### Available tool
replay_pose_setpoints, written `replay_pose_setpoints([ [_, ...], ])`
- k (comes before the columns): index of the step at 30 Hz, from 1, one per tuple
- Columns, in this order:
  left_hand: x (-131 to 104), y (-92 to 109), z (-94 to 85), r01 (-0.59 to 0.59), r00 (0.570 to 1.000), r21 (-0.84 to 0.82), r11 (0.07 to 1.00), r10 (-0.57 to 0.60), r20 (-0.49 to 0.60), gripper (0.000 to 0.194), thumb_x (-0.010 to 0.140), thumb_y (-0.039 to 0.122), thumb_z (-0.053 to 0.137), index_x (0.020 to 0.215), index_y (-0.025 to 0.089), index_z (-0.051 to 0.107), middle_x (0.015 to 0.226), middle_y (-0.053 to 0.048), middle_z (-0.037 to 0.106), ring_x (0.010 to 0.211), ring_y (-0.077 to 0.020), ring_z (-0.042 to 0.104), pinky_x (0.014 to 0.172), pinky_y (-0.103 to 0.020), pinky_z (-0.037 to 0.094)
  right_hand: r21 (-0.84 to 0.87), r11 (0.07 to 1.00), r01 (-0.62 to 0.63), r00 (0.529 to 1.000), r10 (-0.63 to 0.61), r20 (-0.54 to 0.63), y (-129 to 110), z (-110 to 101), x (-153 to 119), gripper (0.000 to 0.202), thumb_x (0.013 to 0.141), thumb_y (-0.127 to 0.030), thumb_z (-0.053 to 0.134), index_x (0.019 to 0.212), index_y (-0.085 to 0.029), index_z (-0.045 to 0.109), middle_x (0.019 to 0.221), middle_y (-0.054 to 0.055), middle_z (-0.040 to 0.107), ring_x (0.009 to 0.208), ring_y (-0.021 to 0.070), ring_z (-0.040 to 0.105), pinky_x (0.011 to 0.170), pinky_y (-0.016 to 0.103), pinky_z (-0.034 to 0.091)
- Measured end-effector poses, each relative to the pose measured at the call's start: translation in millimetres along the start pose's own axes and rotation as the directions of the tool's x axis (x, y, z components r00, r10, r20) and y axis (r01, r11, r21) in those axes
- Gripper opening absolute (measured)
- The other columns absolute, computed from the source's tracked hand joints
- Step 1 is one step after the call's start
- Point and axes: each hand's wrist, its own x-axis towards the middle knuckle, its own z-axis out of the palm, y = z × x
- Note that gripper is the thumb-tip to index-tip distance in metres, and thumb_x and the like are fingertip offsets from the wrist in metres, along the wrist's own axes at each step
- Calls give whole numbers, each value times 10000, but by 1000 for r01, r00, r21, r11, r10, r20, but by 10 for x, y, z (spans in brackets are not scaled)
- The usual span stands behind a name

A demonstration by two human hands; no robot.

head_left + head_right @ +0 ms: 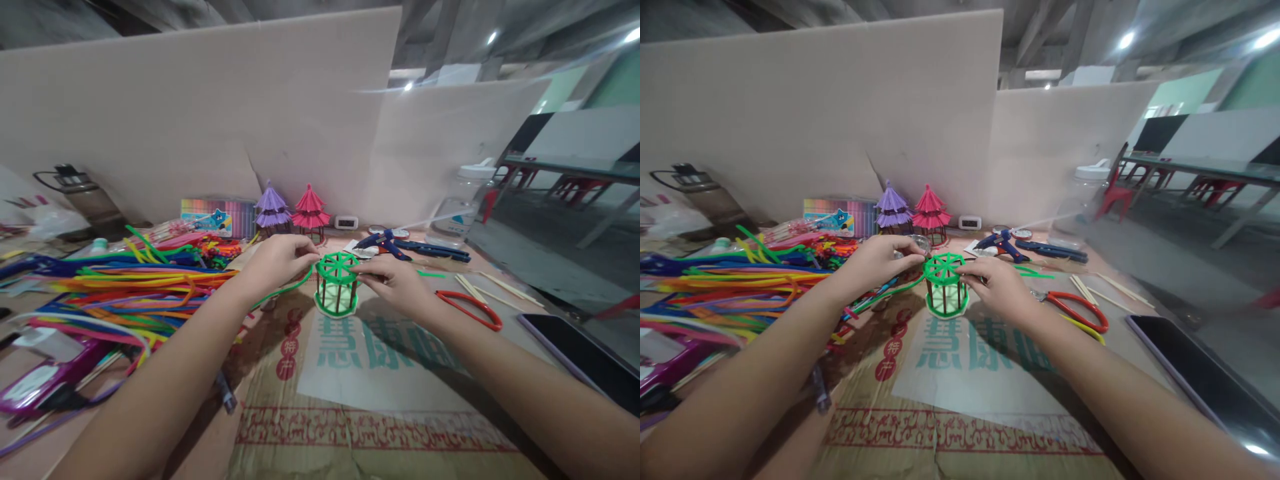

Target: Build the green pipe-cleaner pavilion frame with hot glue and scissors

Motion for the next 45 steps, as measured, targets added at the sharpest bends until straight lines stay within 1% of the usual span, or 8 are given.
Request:
replay_pose_setpoints([
  [6, 7, 58, -39, -90, 996, 123, 988, 91, 0, 205, 874, 217, 479, 890, 187, 681, 900, -44, 713, 839, -205, 639, 724, -293, 443, -5, 1000, 10, 1000, -10, -10, -9, 6, 5, 204, 898, -224, 606, 1016, -252, 771, 884, 55, 742, 840, 201, 672, 765, 333, 528],
  [10, 1, 145, -47, -79, 997, 198, 977, 80, 5, 329, 957, 295, 395, 821, 168, 666, 865, -73, 689, 817, -216, 624, 717, -310, 432, -7, 1000, 27, 1000, -27, -4, 3, 10, 10, 196, 898, -224, 612, 1015, -231, 770, 885, 66, 746, 852, 209, 672, 783, 343, 526],
  [17, -1, 143, -13, -58, 998, 42, 997, 57, 19, 241, 893, 368, 598, 845, 172, 731, 887, -58, 714, 824, -187, 642, 749, -277, 453, -25, 997, 71, 997, -71, 11, -37, -11, -5, 195, 911, -234, 600, 1031, -236, 754, 901, 63, 749, 863, 206, 670, 776, 340, 521],
  [23, 5, 148, -9, -51, 999, 37, 998, 51, 6, 402, 977, 404, 446, 807, 155, 710, 819, -54, 698, 792, -188, 636, 722, -294, 451, -58, 982, 181, 983, -181, -6, -79, 2, -36, 168, 939, -242, 576, 999, -204, 728, 895, 72, 743, 842, 193, 664, 752, 325, 516],
  [25, -1, 177, -15, -76, 997, 9, 997, 76, 9, 347, 974, 357, 462, 859, 157, 721, 886, -58, 706, 851, -191, 644, 768, -300, 465, -66, 979, 193, 981, -194, -6, -78, 13, -41, 159, 939, -247, 584, 993, -190, 722, 882, 72, 739, 822, 189, 660, 740, 320, 514],
  [28, -14, 217, -7, -167, 986, -55, 984, 168, 12, 188, 922, 280, 571, 970, 191, 730, 1012, -49, 698, 967, -190, 640, 865, -307, 472, -77, 983, 166, 986, -167, 0, -73, 23, -44, 160, 938, -253, 587, 1008, -183, 713, 912, 78, 743, 833, 194, 660, 719, 316, 514],
  [32, -30, 245, 27, -244, 968, -24, 970, 245, 50, 142, 890, 275, 636, 970, 213, 736, 1061, -57, 670, 1025, -209, 620, 922, -352, 468, -65, 988, 139, 990, -137, 25, -76, 26, -44, 172, 941, -235, 565, 1035, -187, 700, 961, 83, 745, 859, 199, 667, 714, 314, 516],
  [45, -33, 216, 58, -242, 967, -6, 970, 241, 80, 159, 908, 282, 592, 976, 213, 718, 1089, -64, 654, 1083, -226, 599, 962, -377, 455, -26, 996, 86, 996, -86, 2, -108, 44, -47, 157, 930, -223, 562, 1016, -185, 688, 939, 77, 733, 823, 193, 649, 680, 301, 496],
])
